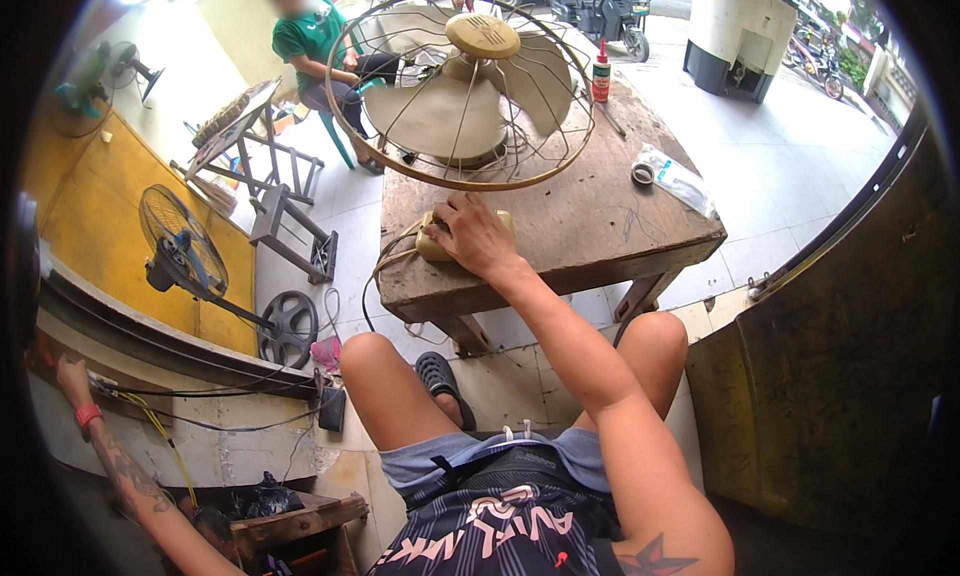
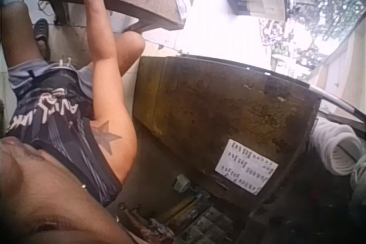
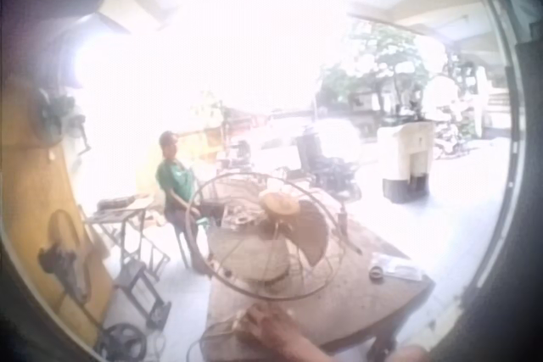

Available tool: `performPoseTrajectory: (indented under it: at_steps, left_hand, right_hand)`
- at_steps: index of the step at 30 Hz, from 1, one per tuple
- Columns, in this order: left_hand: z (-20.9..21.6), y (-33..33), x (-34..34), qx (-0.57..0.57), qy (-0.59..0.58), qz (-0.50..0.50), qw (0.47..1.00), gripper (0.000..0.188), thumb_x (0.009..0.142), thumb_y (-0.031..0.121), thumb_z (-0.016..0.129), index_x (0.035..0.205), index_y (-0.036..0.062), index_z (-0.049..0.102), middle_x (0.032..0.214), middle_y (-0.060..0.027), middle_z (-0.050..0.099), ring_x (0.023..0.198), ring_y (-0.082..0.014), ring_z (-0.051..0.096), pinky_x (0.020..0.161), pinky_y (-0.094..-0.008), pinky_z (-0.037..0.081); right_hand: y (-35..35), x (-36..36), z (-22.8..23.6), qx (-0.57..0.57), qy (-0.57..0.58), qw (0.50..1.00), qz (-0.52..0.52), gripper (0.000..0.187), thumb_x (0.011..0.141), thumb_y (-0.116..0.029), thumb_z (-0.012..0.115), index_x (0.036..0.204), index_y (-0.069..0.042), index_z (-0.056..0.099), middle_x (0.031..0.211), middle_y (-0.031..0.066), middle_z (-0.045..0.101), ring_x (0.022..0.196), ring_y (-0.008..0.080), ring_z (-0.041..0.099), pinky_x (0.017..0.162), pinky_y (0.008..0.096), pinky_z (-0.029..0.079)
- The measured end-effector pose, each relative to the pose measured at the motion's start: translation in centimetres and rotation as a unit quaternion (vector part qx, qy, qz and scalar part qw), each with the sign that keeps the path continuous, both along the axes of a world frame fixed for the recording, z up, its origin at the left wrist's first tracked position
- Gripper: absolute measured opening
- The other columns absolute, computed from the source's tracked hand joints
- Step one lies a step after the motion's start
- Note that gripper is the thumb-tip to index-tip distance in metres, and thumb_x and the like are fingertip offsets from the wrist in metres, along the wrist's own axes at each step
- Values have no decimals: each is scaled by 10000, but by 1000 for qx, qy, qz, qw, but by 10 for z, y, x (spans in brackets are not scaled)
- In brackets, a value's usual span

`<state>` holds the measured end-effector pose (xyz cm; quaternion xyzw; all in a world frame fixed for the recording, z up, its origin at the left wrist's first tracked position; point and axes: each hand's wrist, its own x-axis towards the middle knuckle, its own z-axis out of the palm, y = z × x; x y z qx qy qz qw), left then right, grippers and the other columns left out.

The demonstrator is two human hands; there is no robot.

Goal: The person assembles a table fan by attaching the fan blades to the motor hub, fitting the front wire cage, and connecting the power cord. The person then turns the fan on to test operation.

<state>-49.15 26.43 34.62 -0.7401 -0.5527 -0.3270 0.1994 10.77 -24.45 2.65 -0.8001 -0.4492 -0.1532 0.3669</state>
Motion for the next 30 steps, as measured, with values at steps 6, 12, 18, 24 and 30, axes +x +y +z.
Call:
performPoseTrajectory:
  at_steps: [6,12,18,24,30]
  left_hand:
    - [-2,3,-4,5,2,-2,1000,468,849,211,815,1216,-56,697,1169,-270,734,1026,-391,712,910,-472,550]
    - [2,3,-6,12,11,-5,1000,480,840,213,830,1213,-56,695,1163,-274,733,1023,-396,711,909,-474,550]
    - [2,5,-7,16,14,-8,1000,492,831,216,844,1211,-57,692,1157,-278,731,1021,-401,711,908,-476,549]
    - [4,2,-6,21,24,-12,999,505,821,219,859,1209,-57,690,1151,-281,730,1018,-407,710,906,-478,549]
    - [-2,11,-14,34,66,-31,997,518,812,221,873,1206,-57,687,1146,-285,728,1015,-412,710,905,-480,549]
  right_hand:
    - [-7,2,1,10,62,997,33,267,953,-271,712,1124,-70,752,1180,128,643,1189,359,595,1031,454,507]
    - [-7,2,1,13,75,996,38,255,958,-264,702,1134,-100,789,1183,115,637,1204,346,591,1034,463,509]
    - [-8,1,5,3,92,995,37,244,956,-267,709,1117,-108,801,1181,115,638,1200,346,593,1035,464,505]
    - [-9,2,4,18,72,996,39,268,961,-278,702,1141,-99,785,1172,125,643,1212,351,585,1057,464,488]
    - [-9,0,4,3,74,997,30,278,961,-281,694,1148,-92,771,1228,129,626,1218,352,580,1070,463,478]
